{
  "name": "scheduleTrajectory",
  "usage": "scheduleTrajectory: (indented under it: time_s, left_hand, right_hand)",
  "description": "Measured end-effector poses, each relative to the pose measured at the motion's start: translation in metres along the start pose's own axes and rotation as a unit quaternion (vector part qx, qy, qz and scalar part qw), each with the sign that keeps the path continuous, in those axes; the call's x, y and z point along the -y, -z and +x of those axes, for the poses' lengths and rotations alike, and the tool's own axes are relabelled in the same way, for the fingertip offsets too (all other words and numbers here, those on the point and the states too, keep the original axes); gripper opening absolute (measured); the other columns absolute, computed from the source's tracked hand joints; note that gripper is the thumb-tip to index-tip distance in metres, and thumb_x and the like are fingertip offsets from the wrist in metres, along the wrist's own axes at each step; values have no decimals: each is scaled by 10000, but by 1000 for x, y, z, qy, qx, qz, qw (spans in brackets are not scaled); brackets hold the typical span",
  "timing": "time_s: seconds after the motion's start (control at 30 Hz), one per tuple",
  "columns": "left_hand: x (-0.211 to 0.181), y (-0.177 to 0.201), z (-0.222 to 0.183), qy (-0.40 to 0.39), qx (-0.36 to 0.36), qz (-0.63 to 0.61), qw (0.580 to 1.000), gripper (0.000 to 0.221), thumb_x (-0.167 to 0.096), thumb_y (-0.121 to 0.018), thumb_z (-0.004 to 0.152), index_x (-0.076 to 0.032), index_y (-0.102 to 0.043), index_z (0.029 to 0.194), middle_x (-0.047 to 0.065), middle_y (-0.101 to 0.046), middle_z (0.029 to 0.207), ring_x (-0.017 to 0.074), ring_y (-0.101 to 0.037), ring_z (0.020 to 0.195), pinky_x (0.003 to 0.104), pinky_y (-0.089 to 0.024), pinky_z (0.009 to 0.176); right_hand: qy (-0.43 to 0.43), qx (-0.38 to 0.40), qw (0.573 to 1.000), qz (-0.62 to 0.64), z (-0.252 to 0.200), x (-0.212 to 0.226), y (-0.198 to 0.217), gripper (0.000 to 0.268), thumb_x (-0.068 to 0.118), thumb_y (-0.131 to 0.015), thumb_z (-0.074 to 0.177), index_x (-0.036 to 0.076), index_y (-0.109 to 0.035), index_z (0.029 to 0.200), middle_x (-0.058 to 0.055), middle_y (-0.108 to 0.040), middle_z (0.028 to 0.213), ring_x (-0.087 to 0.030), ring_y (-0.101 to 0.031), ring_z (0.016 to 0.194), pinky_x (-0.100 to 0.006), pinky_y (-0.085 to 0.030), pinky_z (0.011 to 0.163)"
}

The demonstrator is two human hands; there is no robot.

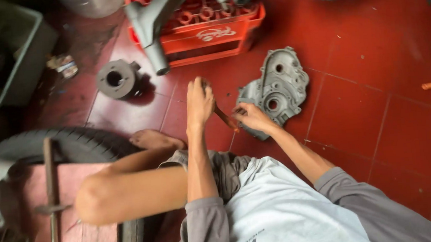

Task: Cleaning dirt and grime from motorcycle engine cylinder fins and casing using a brush and a small scraping tool.

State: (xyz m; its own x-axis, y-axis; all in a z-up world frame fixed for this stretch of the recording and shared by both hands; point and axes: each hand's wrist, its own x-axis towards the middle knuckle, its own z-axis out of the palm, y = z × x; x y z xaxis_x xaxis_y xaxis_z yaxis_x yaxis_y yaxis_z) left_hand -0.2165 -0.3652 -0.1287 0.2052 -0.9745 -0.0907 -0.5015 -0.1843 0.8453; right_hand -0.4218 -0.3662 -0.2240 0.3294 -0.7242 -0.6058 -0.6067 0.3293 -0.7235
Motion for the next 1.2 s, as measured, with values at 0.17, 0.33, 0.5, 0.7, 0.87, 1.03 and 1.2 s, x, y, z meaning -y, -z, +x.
scheduleTrajectory:
  time_s: [0.17, 0.33, 0.5, 0.7, 0.87, 1.03, 1.2]
  left_hand:
    - [63, 13, 22, 98, 11, 42, 994, 229, -192, -490, 959, -29, -597, 1079, 287, -615, 1010, 532, -617, 1045, 597, -492, 912]
    - [120, 92, 66, 223, -16, 111, 968, 278, -376, -485, 970, -198, -657, 1098, 132, -740, 995, 380, -708, 1034, 523, -542, 901]
    - [186, 174, 80, 292, -80, 242, 922, 336, -434, -499, 940, -196, -693, 1078, 150, -738, 900, 409, -743, 902, 569, -586, 774]
    - [189, 229, 62, 285, -167, 251, 910, 243, -263, -469, 1000, -157, -607, 1170, 180, -667, 1099, 416, -719, 995, 587, -585, 849]
    - [224, 214, 60, 265, -179, 325, 890, 214, -253, -593, 926, -126, -660, 1085, 150, -663, 994, 383, -731, 923, 519, -589, 803]
    - [241, 162, 72, 289, -74, 264, 917, 286, -272, -541, 931, -110, -638, 1146, 174, -717, 1011, 384, -743, 954, 524, -587, 825]
    - [241, 37, 86, 267, 186, 230, 917, 441, -415, -599, 883, -123, -710, 1195, 198, -755, 1079, 385, -732, 1042, 567, -585, 841]
  right_hand:
    - [17, 45, 972, 229, 3, 57, -35, 549, 527, -542, 1031, 43, -660, 1262, -160, -732, 1074, -217, -725, 935, -365, -617, 815]
    - [98, 118, 961, 229, 77, 110, -95, 574, 554, -458, 1075, 33, -666, 1201, -146, -720, 923, -223, -745, 789, -342, -637, 713]
    - [164, 98, 978, 89, 161, 163, -173, 393, 433, -518, 1060, 115, -741, 1001, -129, -677, 615, -197, -608, 427, -285, -490, 410]
    - [344, -54, 926, -150, 301, 158, -266, 171, 205, -760, 912, 85, -746, 1033, -140, -715, 932, -355, -670, 937, -491, -577, 821]
    - [371, -70, 885, -273, 292, 214, -272, 284, 271, -693, 963, 124, -632, 1198, -81, -529, 1165, -302, -493, 1176, -591, -472, 966]
    - [415, -124, 860, -269, 236, 163, -235, 401, 189, -669, 1023, 92, -570, 1400, -164, -492, 1410, -363, -451, 1353, -614, -401, 1062]
    - [276, -319, 844, -333, 161, -8, -125, 432, 244, -659, 988, 94, -577, 1385, -167, -570, 1327, -348, -594, 1193, -521, -488, 944]
